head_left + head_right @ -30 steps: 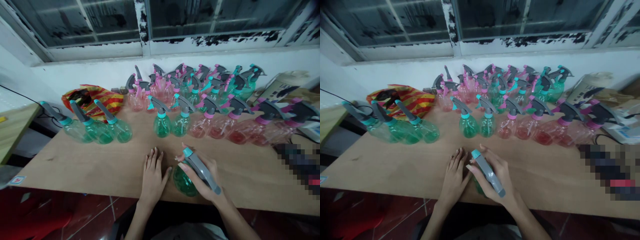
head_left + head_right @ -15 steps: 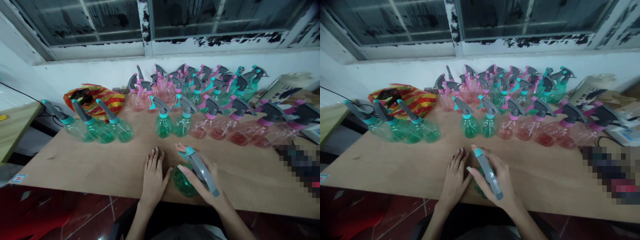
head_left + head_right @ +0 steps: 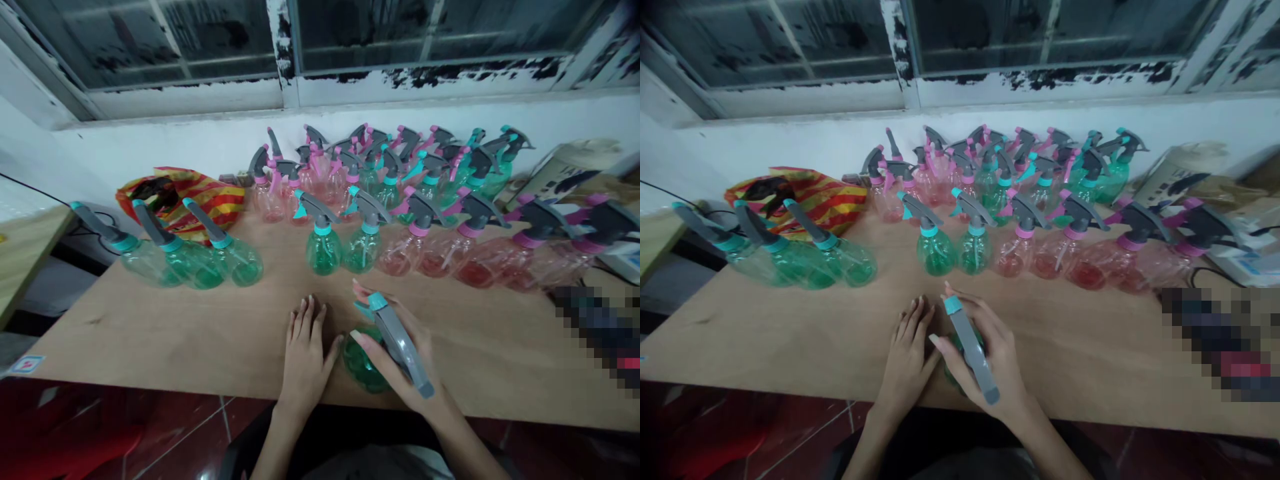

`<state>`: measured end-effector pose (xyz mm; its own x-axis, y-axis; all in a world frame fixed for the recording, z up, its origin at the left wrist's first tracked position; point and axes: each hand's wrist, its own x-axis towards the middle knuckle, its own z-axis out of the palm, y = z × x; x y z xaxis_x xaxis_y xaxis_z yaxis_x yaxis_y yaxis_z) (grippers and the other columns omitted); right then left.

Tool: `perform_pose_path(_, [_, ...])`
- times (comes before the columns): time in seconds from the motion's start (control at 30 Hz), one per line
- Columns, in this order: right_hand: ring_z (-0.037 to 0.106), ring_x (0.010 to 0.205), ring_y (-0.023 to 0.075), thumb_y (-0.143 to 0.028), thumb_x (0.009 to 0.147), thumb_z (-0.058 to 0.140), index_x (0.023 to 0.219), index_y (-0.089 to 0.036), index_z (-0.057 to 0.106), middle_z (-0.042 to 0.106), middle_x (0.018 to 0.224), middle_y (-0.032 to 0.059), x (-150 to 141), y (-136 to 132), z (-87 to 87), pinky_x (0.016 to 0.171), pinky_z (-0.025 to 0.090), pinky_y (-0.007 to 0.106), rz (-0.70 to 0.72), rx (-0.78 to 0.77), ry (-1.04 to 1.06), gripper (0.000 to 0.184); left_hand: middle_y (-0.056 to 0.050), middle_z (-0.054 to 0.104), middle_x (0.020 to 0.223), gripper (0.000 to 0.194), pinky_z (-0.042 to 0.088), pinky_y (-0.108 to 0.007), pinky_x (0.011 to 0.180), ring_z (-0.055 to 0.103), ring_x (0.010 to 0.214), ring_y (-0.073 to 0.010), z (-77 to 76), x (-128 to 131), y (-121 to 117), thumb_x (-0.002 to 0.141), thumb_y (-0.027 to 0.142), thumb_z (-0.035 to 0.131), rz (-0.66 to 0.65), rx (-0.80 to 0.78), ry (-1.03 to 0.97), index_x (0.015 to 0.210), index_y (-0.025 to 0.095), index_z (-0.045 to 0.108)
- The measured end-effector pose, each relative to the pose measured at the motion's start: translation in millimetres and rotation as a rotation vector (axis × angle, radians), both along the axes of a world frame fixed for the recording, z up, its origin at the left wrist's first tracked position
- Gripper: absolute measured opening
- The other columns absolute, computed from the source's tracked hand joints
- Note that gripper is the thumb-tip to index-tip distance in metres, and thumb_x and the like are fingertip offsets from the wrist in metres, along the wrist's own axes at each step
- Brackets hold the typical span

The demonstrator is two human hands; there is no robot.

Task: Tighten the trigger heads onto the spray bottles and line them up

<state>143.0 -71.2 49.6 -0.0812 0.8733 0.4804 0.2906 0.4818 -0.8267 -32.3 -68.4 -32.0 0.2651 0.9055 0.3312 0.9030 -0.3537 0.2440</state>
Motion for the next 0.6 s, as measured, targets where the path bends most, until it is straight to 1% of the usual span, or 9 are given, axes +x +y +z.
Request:
perform_pose_path(0.13, [0.061, 0.116, 0.0203, -0.016, 0.084, 0.063, 0.122, -0.023, 0.058, 0.065, 0.124, 0.0085, -1.2, 0.5, 1.8, 0.099, 0.05, 0.033, -0.018, 0.026, -0.012, 0.039, -0.02, 0.041, 0.149, 0.051, 0.029, -0.053, 0.113, 0.031, 0.142, -0.0297, -0.7, 0.0, 0.3, 0.099, 0.039, 0.041, 0.003, 0.002, 0.008, 0.14, 0.009, 0.04])
perform_pose_path(0.3, [0.066, 0.106, 0.0207, -0.018, 0.087, 0.06, 0.115, -0.022, 0.06, 0.071, 0.112, 0.0081, -1.9, 3.0, 7.1, 0.096, 0.052, 0.035, -0.033, 0.089, -0.082, 0.028, -0.02, 0.04, 0.15, 0.052, 0.029, -0.053, 0.113, 0.03, 0.143, -0.0296, -2.4, -0.2, 0.5, 0.098, 0.04, 0.042, 0.007, -0.005, 0.004, 0.141, 0.01, 0.039])
perform_pose_path(0.43, [0.07, 0.094, 0.0188, -0.019, 0.088, 0.061, 0.101, -0.024, 0.062, 0.073, 0.096, 0.0025, -2.6, 4.4, 7.2, 0.098, 0.05, 0.037, -0.005, 0.123, -0.072, 0.014, -0.02, 0.041, 0.15, 0.05, 0.029, -0.054, 0.113, 0.031, 0.142, -0.0299, -1.7, 0.0, 0.0, 0.099, 0.039, 0.041, 0.006, -0.006, -0.007, 0.141, 0.011, 0.04])
perform_pose_path(0.5, [0.07, 0.087, 0.0171, -0.021, 0.087, 0.063, 0.095, -0.024, 0.061, 0.072, 0.089, 0.0, -2.7, 4.8, 4.8, 0.092, 0.053, 0.033, -0.003, 0.095, -0.051, 0.009, -0.02, 0.041, 0.149, 0.05, 0.029, -0.054, 0.113, 0.031, 0.142, -0.0305, -1.0, 0.1, -0.2, 0.099, 0.039, 0.041, 0.006, -0.004, -0.007, 0.14, 0.011, 0.04])
perform_pose_path(0.6, [0.069, 0.076, 0.0142, -0.022, 0.086, 0.064, 0.102, -0.023, 0.06, 0.07, 0.082, -0.0019, -1.8, 5.5, 1.3, 0.08, 0.057, 0.027, 0.01, 0.045, -0.029, 0.016, -0.02, 0.04, 0.15, 0.05, 0.028, -0.054, 0.113, 0.031, 0.142, -0.0305, -0.3, 0.0, -0.3, 0.099, 0.039, 0.042, 0.002, -0.013, -0.004, 0.14, 0.011, 0.04])
